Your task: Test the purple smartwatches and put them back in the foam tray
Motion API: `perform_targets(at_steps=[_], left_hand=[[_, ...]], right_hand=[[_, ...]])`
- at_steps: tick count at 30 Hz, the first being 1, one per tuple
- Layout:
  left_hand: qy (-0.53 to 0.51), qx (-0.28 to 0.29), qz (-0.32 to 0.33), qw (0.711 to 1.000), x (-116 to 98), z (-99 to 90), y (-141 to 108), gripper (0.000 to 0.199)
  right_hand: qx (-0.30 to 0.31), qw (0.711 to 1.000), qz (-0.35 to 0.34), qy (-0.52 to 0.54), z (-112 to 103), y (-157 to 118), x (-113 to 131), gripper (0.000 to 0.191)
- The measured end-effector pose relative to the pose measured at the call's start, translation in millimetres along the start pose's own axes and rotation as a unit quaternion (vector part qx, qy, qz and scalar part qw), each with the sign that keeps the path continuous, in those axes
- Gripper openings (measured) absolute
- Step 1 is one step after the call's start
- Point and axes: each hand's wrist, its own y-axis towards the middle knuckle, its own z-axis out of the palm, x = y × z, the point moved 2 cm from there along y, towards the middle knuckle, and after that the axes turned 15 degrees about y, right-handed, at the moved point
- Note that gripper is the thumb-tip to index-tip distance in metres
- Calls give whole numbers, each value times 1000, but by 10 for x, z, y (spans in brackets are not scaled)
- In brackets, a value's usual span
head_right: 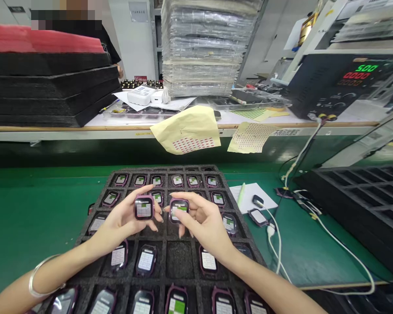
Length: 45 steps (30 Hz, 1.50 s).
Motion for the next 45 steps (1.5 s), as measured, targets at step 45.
perform_targets(at_steps=[45], left_hand=[[46, -47, -15, 998, 47, -64, 37, 42]], right_hand=[[127, 987, 50, 87, -23, -44, -69, 46]])
